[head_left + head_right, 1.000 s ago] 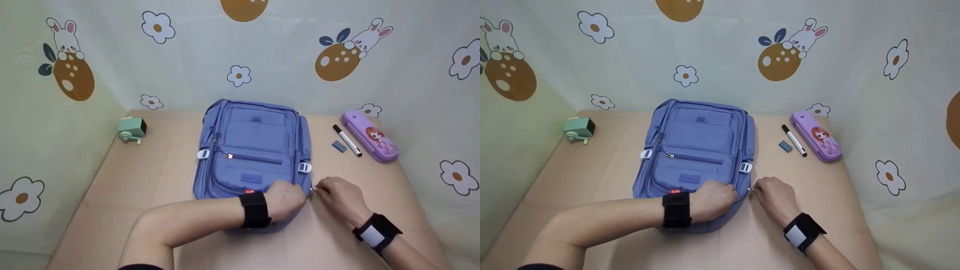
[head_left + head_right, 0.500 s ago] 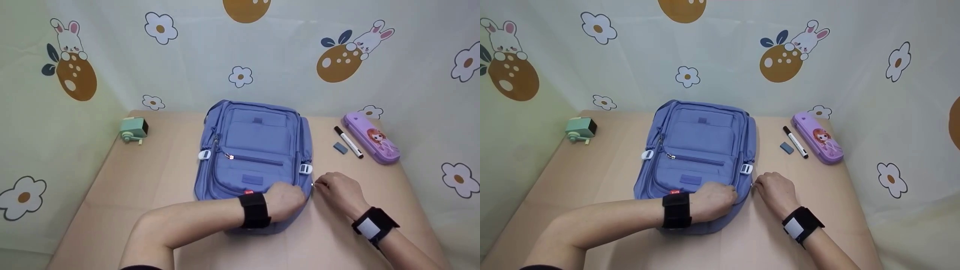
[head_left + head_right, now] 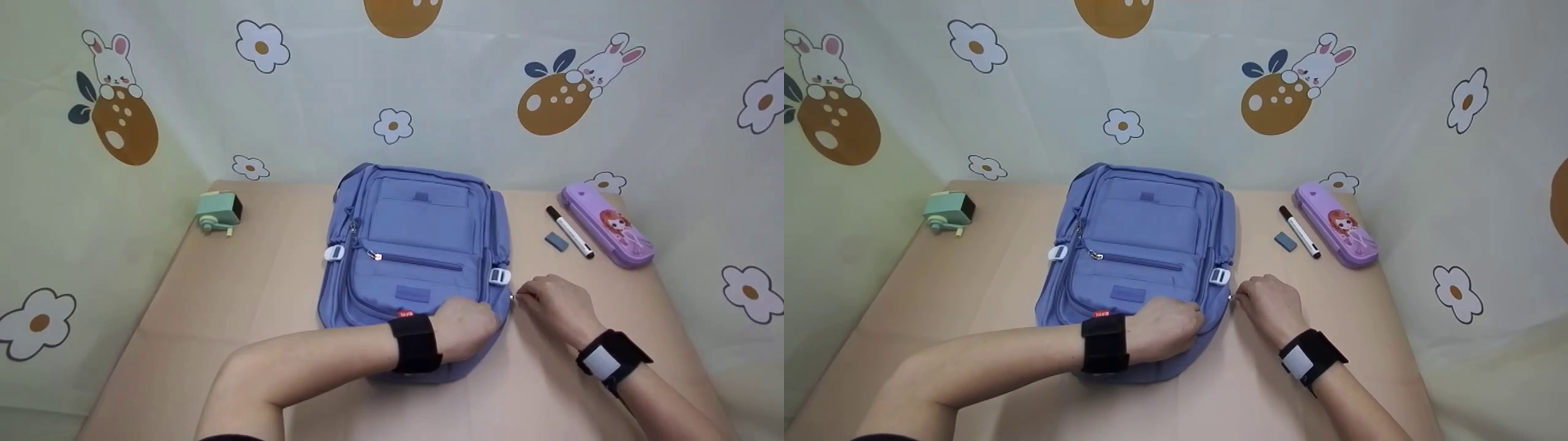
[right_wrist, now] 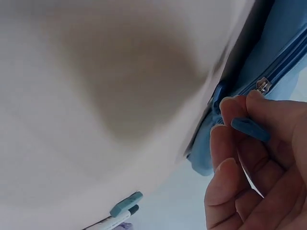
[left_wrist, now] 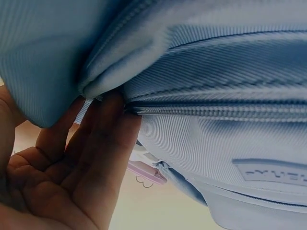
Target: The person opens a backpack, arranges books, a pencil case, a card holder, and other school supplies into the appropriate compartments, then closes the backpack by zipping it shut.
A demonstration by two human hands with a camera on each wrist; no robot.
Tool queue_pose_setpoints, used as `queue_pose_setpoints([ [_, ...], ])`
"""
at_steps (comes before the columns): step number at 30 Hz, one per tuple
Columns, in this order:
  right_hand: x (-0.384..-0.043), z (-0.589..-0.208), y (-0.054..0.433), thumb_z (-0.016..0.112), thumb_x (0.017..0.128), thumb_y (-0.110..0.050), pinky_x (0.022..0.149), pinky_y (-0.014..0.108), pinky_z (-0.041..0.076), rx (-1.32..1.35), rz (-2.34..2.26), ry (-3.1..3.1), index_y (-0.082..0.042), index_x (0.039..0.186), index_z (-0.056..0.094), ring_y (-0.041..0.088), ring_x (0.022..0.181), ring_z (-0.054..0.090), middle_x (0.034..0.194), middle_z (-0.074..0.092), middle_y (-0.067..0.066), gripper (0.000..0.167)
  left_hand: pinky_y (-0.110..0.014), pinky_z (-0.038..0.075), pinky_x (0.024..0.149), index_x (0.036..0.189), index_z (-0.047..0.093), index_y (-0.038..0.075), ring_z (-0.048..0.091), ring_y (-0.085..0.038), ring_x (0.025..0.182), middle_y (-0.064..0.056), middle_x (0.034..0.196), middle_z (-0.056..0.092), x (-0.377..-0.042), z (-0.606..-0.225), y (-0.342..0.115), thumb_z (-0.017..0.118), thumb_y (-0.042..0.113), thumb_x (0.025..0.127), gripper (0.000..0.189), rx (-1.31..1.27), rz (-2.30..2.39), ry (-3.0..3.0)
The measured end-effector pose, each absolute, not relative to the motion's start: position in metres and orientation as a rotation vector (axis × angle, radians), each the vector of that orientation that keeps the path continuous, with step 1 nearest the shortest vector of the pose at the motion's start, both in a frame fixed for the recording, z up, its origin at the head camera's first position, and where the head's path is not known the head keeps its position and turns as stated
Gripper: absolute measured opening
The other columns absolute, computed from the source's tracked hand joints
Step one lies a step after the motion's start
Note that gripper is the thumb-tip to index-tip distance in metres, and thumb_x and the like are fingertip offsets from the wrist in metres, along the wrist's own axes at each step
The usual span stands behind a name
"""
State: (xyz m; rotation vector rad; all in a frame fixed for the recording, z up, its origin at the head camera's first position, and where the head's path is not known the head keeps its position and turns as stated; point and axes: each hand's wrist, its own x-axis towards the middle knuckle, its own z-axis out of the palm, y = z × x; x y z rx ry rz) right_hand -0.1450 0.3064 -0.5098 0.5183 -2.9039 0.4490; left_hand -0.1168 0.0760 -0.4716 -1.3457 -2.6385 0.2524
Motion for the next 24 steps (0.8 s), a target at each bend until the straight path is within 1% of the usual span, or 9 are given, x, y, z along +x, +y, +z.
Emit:
queue_pose_setpoints([
  [4,-0.156,-0.511,0.308,0.075,0.092,-0.015,0.072,0.049,0.055,0.492,0.456,-2.913,-0.017,0.095,0.081,0.025,0.086,0.068,0.090,0.074,0.001,0.007,-0.031,0.049,0.042,0.078,0.069,0.020,0.060,-0.012,0.059,0.005,0.073,0.063,-0.116,-0.472,0.076,0.070,0.020,0.090,0.012,-1.340,0.272,-2.619],
  [15,-0.192,-0.518,0.302,0.069,0.094,-0.016,0.073,0.054,0.054,0.387,0.462,-2.898,-0.013,0.095,0.080,0.032,0.086,0.069,0.091,0.075,0.008,0.012,-0.030,0.047,0.041,0.078,0.068,0.021,0.058,-0.011,0.057,0.006,0.073,0.062,-0.110,-0.474,0.075,0.071,0.021,0.089,0.011,-1.295,0.281,-2.545],
  [24,-0.200,-0.522,0.297,0.067,0.095,-0.018,0.072,0.054,0.053,0.365,0.444,-2.867,-0.013,0.094,0.080,0.032,0.086,0.069,0.091,0.075,0.008,0.014,-0.029,0.048,0.042,0.076,0.068,0.022,0.059,-0.011,0.058,0.006,0.074,0.063,-0.113,-0.476,0.075,0.071,0.021,0.088,0.013,-1.314,0.253,-2.543],
])
